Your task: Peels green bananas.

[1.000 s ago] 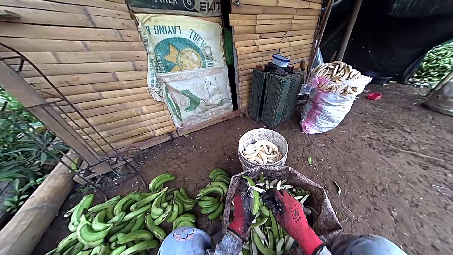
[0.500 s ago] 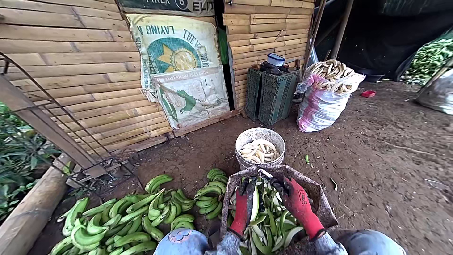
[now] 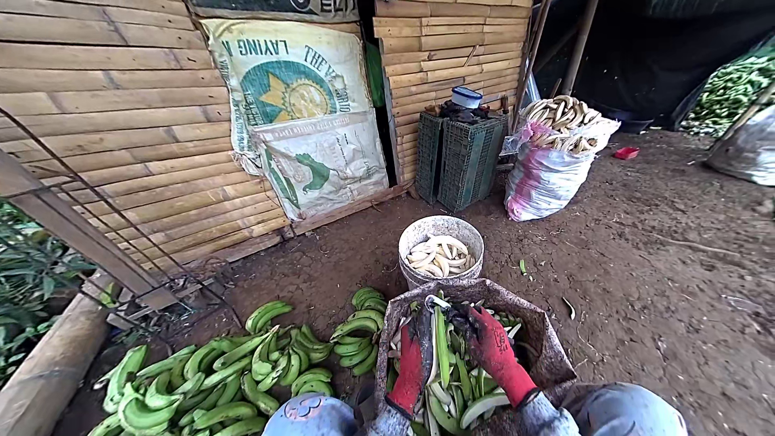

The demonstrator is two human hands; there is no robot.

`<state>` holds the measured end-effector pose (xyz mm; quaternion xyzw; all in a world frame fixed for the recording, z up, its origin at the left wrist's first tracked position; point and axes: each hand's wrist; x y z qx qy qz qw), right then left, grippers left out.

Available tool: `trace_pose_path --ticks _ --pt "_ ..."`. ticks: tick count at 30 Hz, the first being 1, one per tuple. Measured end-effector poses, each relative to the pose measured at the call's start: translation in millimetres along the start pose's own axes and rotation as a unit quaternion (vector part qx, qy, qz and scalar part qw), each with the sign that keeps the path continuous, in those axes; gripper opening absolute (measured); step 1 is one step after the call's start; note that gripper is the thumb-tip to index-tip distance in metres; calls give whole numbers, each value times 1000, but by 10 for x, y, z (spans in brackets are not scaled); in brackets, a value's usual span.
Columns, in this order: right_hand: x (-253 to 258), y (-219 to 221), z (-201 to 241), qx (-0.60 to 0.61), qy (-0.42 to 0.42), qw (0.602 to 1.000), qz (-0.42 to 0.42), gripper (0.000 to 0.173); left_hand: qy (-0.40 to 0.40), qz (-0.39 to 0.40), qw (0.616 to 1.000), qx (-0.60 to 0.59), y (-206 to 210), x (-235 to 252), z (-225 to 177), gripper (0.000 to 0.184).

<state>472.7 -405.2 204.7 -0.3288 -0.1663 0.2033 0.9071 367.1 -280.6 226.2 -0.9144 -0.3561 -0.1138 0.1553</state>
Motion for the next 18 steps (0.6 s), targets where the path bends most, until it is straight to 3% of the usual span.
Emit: trace_pose_path --ticks 2,4,6,8,10,12,15,16,18 --pt "81 -69 -52 9 52 999 -7 35 38 43 996 74 8 -32 -37 38" --pt "129 -94 -133 56 49 996 -57 36 135 11 988 76 39 90 -132 34" --pt "119 -96 -154 93 26 991 -95 36 255 -60 964 47 73 444 -316 34" --pt "91 -104 -142 95 2 990 -107 37 304 -76 946 80 98 970 -488 37" --pt "46 -105 -122 96 -11 989 -111 38 275 -29 940 199 153 1467 -509 52" --pt "29 -139 -110 104 -18 986 -130 38 205 31 935 287 250 1630 -398 67" --pt "12 -262 -83 63 -26 983 -172 38 29 213 905 368 339 1208 -108 59" --pt "-6 -347 -39 2 -13 988 -157 38 -34 288 873 392 372 1012 36 58" --pt "-27 -560 106 -156 58 985 -42 39 -104 387 810 428 458 658 450 65"
Point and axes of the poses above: each hand's wrist, its own x-axis towards the middle knuckle, its own y-axis out of the palm, z = x × y, and after that the axes turned 13 degrees about y, right-handed
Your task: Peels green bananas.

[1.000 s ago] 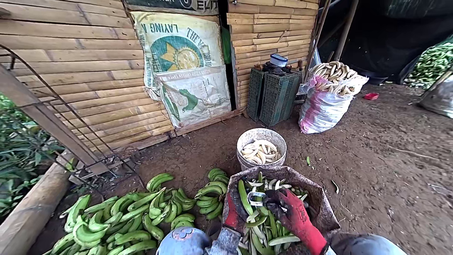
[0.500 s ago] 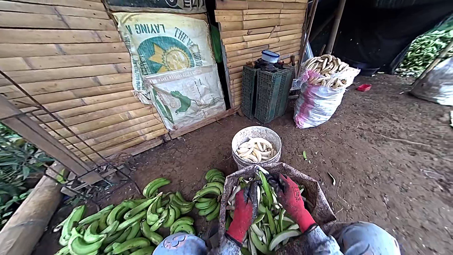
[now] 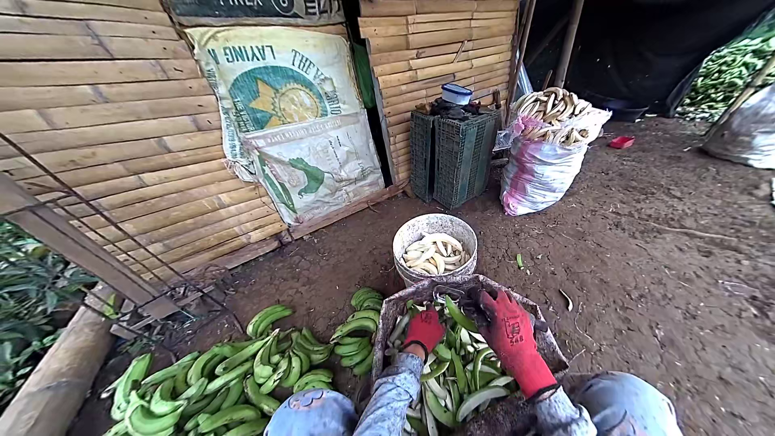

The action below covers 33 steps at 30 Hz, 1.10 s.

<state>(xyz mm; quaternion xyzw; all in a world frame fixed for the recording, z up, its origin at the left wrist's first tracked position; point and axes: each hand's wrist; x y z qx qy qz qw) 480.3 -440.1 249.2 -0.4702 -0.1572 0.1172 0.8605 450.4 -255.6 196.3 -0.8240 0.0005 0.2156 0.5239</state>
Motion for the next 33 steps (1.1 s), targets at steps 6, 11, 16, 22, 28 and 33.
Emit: trace_pose_path --ticks 6,11,16,22,28,33 --pt "-12 -108 -167 32 -37 989 -136 43 -17 -38 996 -73 228 -8 257 59" --pt "21 -323 -52 -109 90 964 226 38 75 -271 888 -364 -331 -298 237 35" --pt "-100 -155 -60 110 -27 993 8 37 150 -327 839 -408 -758 -609 -15 32" --pt "-190 195 5 272 -140 946 104 29 176 -264 713 -625 -643 -689 -3 40" --pt "113 341 -28 106 15 994 -3 47 152 -312 780 -521 -170 -878 -126 36" --pt "333 104 -149 213 4 976 -50 38 106 -297 654 -688 -235 -788 -71 28"
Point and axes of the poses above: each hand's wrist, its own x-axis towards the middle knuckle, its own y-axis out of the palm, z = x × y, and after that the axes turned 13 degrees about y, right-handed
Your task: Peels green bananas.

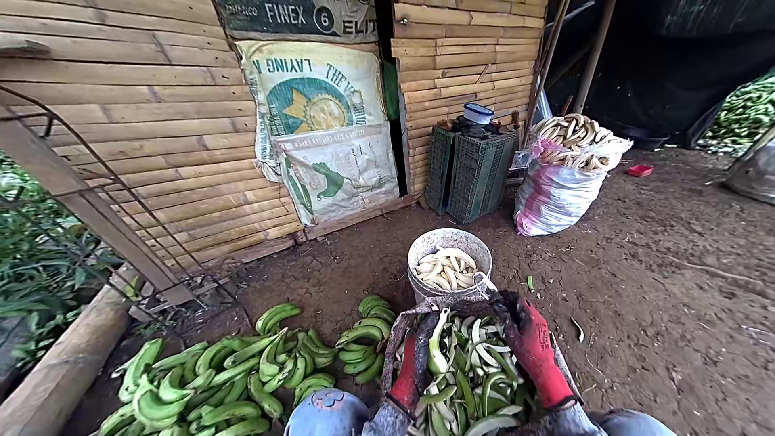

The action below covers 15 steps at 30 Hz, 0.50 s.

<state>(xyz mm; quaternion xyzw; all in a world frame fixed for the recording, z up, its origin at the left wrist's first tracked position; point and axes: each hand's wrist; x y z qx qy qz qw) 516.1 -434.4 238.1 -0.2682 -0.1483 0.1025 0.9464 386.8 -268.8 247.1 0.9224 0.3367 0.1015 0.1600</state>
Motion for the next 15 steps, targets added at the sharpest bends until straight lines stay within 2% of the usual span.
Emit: trace_pose_path --ticks 2,4,5,8,11,13,15 --pt "-196 19 83 85 -64 985 137 29 -13 -1 999 -52 -148 227 63 33" --pt "-341 153 72 98 -81 956 266 25 -12 16 996 -86 -171 288 64 34" --pt "-368 250 38 65 -83 960 261 25 -19 24 995 -96 -125 242 19 33" --pt "-184 345 24 -98 -49 990 90 40 -37 54 996 -53 -66 -22 -55 30" --pt "84 213 138 -100 -27 995 18 42 -32 45 998 -10 -64 12 -37 31" --pt "63 122 148 -38 -64 995 67 36 32 10 999 2 -136 143 30 36" --pt "-161 116 150 1 -95 978 185 32 79 -32 996 16 -177 218 74 40"
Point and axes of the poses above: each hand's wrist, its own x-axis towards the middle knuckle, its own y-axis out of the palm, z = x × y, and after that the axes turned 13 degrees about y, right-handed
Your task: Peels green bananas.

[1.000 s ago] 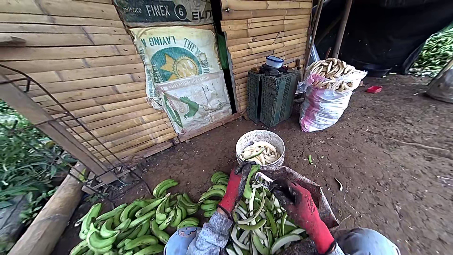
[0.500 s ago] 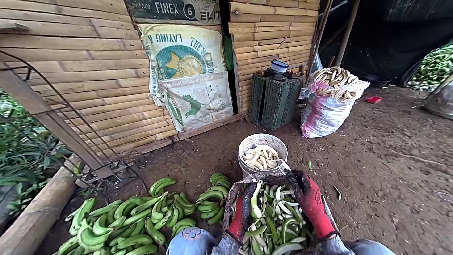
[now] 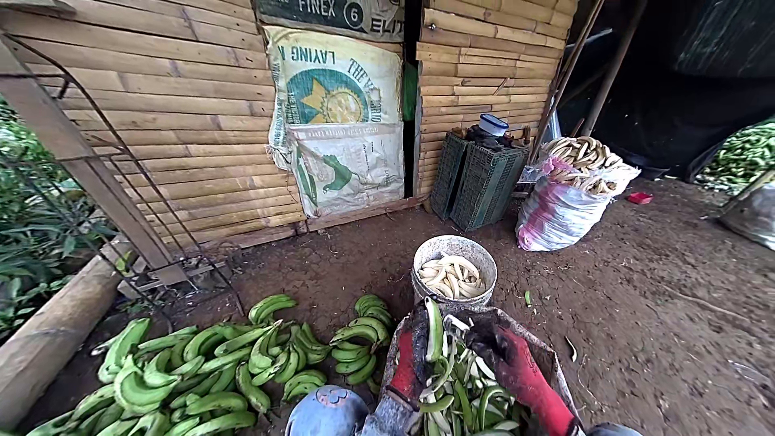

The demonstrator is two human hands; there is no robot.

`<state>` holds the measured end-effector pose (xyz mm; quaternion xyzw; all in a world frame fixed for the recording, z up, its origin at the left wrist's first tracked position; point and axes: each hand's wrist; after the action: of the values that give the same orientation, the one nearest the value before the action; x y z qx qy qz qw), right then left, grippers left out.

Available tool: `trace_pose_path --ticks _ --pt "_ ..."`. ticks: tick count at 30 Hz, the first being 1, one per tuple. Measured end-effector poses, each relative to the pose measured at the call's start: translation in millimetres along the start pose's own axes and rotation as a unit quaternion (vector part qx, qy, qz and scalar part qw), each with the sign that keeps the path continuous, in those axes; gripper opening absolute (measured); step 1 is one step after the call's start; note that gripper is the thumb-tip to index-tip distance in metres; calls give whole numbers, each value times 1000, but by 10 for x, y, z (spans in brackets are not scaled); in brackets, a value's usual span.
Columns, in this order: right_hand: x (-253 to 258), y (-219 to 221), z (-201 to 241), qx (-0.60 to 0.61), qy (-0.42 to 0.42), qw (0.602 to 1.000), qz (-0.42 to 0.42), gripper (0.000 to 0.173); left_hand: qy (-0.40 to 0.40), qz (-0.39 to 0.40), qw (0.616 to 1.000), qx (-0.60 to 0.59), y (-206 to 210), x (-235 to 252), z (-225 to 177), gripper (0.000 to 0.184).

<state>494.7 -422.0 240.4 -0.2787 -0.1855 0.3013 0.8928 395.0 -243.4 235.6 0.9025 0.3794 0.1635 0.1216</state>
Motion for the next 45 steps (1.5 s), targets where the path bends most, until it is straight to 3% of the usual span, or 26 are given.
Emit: trace_pose_path --ticks 2,5,6,8,10,13,16,21,27,32,34,36,38,42,45 --pt "-121 140 11 -36 -4 998 43 32 -3 21 1000 -6 23 14 -24 38" --pt "55 29 -29 -140 70 984 -86 41 -40 202 966 154 -24 -125 -175 39" --pt "147 -78 -32 -153 102 977 -112 42 -64 224 960 154 -32 -174 -177 39" --pt "224 -282 -12 -147 119 973 -131 43 -102 184 975 77 -13 -249 -134 36" --pt "144 -301 98 -130 84 981 -114 39 -85 95 992 8 6 -197 -117 35" --pt "-263 19 255 -84 47 994 -59 35 -34 -47 996 -64 86 -96 0 34" --pt "-495 351 325 -99 32 992 -74 34 -15 -91 989 -117 102 -68 -48 38" --pt "-374 338 436 -176 31 976 -126 38 18 8 989 -146 58 -124 -157 36" --pt "-204 344 282 -189 -36 968 -160 37 48 84 994 -44 -15 -150 -305 35" --pt "170 84 228 -159 106 974 -121 41 -12 183 962 201 -59 -335 -367 39" --pt "306 -111 243 -149 120 977 -95 40 -48 142 975 163 -83 -301 -184 42" --pt "303 -181 286 -143 90 983 -67 39 -87 65 994 0 -50 -174 -20 45" --pt "148 -52 248 -115 56 990 -60 39 -96 -14 990 -106 21 -119 44 39" --pt "-149 422 97 -35 4 996 -82 36 -28 -145 977 -154 109 15 120 32" --pt "-189 608 67 -31 -6 996 -87 36 21 -150 987 -46 84 -4 125 39"
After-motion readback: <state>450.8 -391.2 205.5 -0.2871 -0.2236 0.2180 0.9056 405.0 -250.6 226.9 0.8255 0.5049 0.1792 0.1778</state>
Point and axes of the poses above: each hand's wrist, its own x-axis towards the middle knuckle, its own y-axis out of the palm, z = x × y, and after that the axes turned 13 degrees about y, right-handed
